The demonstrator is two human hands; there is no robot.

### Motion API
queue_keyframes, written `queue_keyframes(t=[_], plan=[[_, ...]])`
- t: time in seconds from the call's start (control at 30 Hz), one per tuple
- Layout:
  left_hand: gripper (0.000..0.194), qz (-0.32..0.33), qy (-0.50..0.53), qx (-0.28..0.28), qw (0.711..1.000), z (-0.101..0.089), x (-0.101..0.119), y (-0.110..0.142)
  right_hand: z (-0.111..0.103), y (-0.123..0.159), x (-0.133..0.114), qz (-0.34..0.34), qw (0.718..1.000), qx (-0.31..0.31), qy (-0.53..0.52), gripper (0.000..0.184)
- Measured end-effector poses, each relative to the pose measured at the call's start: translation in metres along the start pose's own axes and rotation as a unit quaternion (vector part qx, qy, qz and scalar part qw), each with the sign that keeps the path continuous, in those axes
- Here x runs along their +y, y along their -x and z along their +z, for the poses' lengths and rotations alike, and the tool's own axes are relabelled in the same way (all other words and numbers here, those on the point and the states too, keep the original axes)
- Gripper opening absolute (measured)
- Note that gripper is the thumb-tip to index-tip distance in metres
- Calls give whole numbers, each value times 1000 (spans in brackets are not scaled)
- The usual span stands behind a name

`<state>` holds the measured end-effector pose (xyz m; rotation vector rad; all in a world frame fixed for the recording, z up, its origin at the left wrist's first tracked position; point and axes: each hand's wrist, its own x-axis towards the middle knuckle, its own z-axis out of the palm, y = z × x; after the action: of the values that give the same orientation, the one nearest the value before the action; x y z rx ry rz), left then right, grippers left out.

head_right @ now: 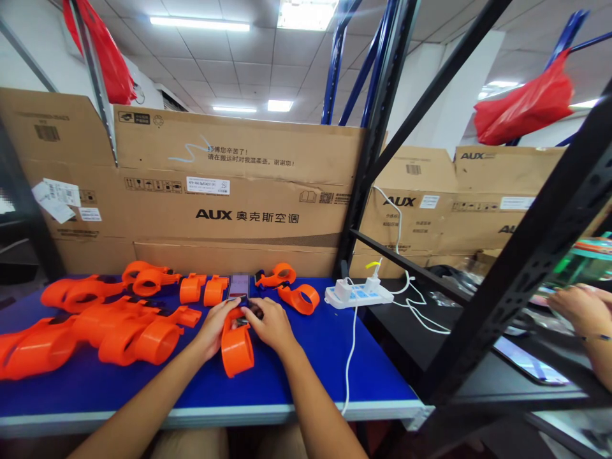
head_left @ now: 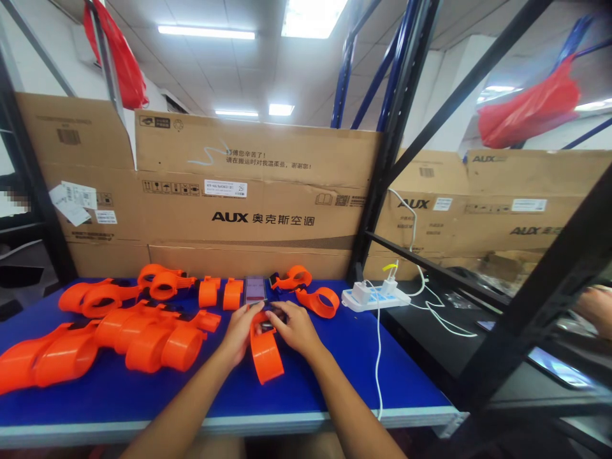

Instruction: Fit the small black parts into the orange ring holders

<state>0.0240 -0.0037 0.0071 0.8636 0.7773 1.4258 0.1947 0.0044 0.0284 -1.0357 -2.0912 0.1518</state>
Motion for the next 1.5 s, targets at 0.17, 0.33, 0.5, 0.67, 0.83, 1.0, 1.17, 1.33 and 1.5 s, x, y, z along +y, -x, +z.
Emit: queue_keyframes(t=[0.17,0.33,0.5,0.67,0.83,1.0,1.17,1.33,1.5], plan=[[42,57,-139,1,989,-3,0,-2,1,1,0,-23,1000,3,-7,23],[43,62,-171,-7,983,-3,1,0,1,2,-3,-22,999,1,34,10],[43,58,-157,-7,986,-4,2,-1,1,3,-7,-26,998,4,52,9],[39,50,-136,-5,989,-6,2,-4,-2,2,-11,-28,997,-9,66,14],[36,57,-134,-18,989,-7,2,-5,-3,3,-13,-27,996,-17,82,17],[36,53,-123,-26,991,-6,6,-3,-3,2,-12,-32,998,-13,52,16],[37,3,-65,-42,997,-6,17,0,-6,-1,-7,26,995,54,-80,32],[38,14,-40,25,999,-8,17,-5,-6,-5,4,102,981,142,-85,29],[40,21,-31,80,996,-12,11,-9,-2,-6,12,123,981,146,18,17]])
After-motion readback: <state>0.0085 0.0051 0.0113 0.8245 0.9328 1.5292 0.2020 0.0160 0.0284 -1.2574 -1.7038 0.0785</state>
